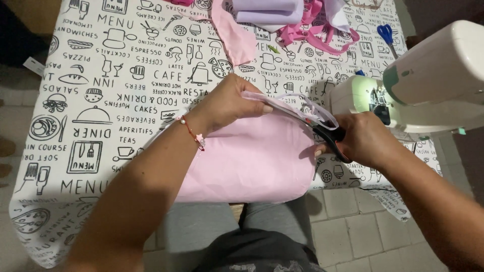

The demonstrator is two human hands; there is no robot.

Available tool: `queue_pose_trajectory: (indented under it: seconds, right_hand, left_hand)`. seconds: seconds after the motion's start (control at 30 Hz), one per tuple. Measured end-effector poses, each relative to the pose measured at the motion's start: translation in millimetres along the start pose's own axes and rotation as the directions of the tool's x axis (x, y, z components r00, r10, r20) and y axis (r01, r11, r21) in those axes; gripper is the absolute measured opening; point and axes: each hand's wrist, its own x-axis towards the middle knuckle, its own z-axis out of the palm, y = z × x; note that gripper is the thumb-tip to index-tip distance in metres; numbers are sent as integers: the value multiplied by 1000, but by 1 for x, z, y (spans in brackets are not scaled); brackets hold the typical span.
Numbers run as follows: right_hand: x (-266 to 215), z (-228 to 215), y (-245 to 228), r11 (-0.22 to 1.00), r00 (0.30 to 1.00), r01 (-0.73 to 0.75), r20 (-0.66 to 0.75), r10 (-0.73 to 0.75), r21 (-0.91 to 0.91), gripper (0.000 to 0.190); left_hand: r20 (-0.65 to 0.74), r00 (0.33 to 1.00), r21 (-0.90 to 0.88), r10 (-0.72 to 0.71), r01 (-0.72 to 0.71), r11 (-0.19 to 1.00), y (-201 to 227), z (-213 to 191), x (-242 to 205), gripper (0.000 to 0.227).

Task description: Cutting a circular piece of pink fabric with scissors on a table next to a sewing machine.

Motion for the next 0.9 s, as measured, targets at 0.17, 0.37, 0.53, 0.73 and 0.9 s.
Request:
queue_pose_trajectory:
  seconds: [0.17, 0.37, 0.53, 0.73, 0.9]
  right_hand:
    - [2, -13, -17, 999, 999, 14, 48, -16, 36, 62]
    - [13, -10, -24, 998, 998, 56, 25, -56, -16, 53]
    - [11, -11, -25, 994, 996, 85, -28, -87, -63, 55]
    - [13, -18, -34, 997, 997, 80, -5, -80, 3, 65]
    - [22, -19, -40, 987, 987, 159, -8, -159, 3, 59]
  left_hand:
    - [-1, 1000, -15, -4, 4, 1000, -10, -1, 0, 29]
    - [16, 1000, -66, 23, -22, 998, -29, -6, 7, 28]
    - [11, 1000, -34, -7, 8, 999, -10, -1, 3, 30]
    - [1, 999, 1, -35, 35, 999, 2, -1, -5, 30]
    - [21, 1000, 31, -3, 2, 1000, 27, 5, -20, 31]
